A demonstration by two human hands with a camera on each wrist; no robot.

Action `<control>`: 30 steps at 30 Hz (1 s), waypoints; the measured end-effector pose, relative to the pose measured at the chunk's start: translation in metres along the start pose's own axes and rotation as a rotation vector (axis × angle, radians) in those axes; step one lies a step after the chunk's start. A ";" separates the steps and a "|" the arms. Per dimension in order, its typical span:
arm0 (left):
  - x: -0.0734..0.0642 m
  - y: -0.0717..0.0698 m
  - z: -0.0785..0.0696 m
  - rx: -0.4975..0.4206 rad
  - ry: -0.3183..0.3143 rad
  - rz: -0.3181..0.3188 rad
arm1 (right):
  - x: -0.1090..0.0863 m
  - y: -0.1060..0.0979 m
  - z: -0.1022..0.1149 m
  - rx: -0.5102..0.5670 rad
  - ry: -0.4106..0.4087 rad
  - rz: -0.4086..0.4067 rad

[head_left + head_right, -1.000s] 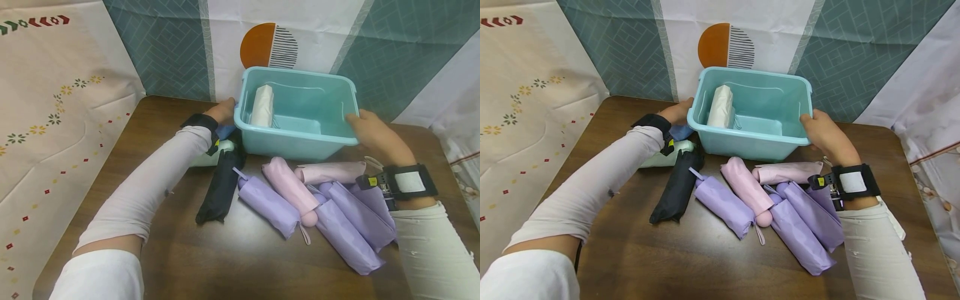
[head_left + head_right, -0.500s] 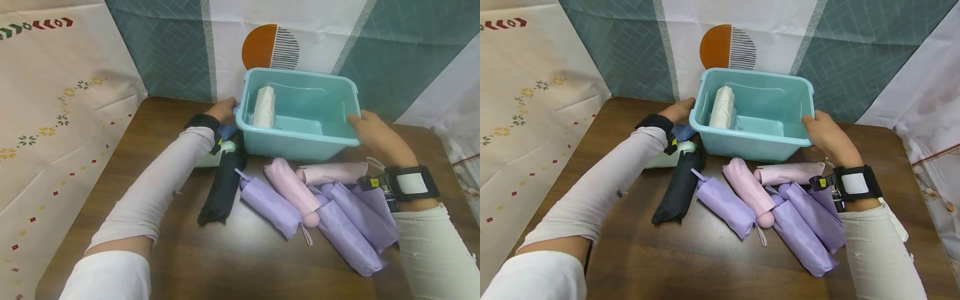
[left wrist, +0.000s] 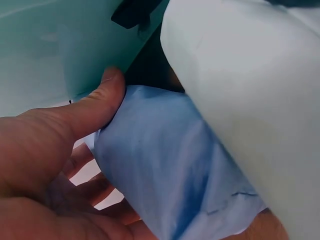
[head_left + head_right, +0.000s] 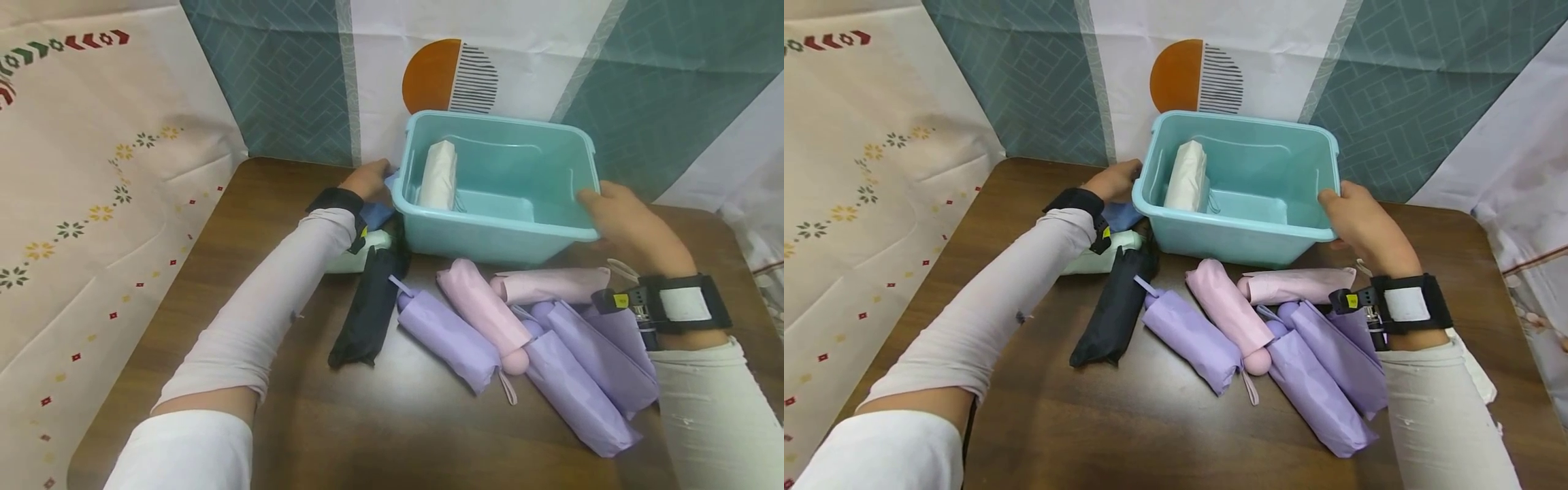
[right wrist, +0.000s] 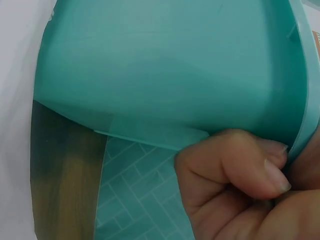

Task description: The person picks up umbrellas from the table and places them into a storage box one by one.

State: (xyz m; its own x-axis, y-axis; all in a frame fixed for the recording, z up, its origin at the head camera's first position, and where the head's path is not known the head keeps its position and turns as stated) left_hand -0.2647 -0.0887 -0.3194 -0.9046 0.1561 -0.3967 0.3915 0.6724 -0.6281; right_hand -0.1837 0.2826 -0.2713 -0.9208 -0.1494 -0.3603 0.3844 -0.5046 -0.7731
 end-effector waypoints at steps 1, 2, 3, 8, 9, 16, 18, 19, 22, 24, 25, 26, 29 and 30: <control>0.000 0.000 0.000 0.000 0.000 0.001 | 0.000 0.000 0.001 -0.001 -0.002 -0.019; -0.001 -0.001 0.001 -0.001 0.001 -0.002 | -0.001 0.000 0.001 -0.001 -0.002 -0.039; -0.001 -0.001 0.001 -0.001 -0.001 -0.004 | -0.001 0.000 0.002 -0.011 -0.002 -0.061; -0.001 -0.002 0.000 -0.006 0.016 -0.020 | -0.002 -0.002 0.004 -0.070 0.015 -0.168; -0.001 -0.002 -0.001 -0.008 0.021 -0.021 | -0.002 -0.002 0.004 -0.083 0.019 -0.187; 0.001 0.000 -0.001 0.006 0.034 0.004 | -0.003 -0.004 0.003 -0.162 0.043 -0.227; 0.001 -0.001 0.001 0.011 0.010 0.018 | -0.003 -0.004 0.003 -0.171 0.046 -0.222; 0.000 -0.001 0.001 0.015 0.004 0.021 | -0.004 -0.003 0.003 -0.176 0.046 -0.222; 0.000 -0.002 0.000 0.005 -0.017 0.031 | -0.004 -0.003 0.003 -0.160 0.050 -0.198; -0.001 -0.001 -0.001 0.010 -0.019 0.035 | -0.004 -0.003 0.002 -0.154 0.064 -0.190; -0.001 -0.001 -0.002 0.013 -0.018 0.037 | -0.005 -0.003 0.002 -0.154 0.071 -0.190; 0.000 -0.001 -0.002 0.013 -0.025 0.043 | -0.005 -0.003 0.001 -0.153 0.080 -0.191; 0.002 0.000 -0.003 0.017 -0.038 0.054 | -0.006 -0.002 0.000 -0.179 0.101 -0.229; 0.004 0.001 -0.002 0.018 -0.044 0.058 | -0.007 -0.001 -0.001 -0.185 0.102 -0.243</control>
State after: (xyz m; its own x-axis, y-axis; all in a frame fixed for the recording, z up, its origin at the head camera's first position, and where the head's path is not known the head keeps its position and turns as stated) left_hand -0.2681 -0.0861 -0.3196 -0.8720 0.1622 -0.4618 0.4466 0.6497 -0.6152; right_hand -0.1782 0.2848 -0.2680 -0.9793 0.0473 -0.1969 0.1683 -0.3509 -0.9212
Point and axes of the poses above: each hand's wrist, its own x-axis towards the middle knuckle, its own y-axis out of the palm, z = x × y, the point moved 3 cm from there along x, towards the middle knuckle, and after that the axes turned 12 degrees about -x, right-handed, at the moved point
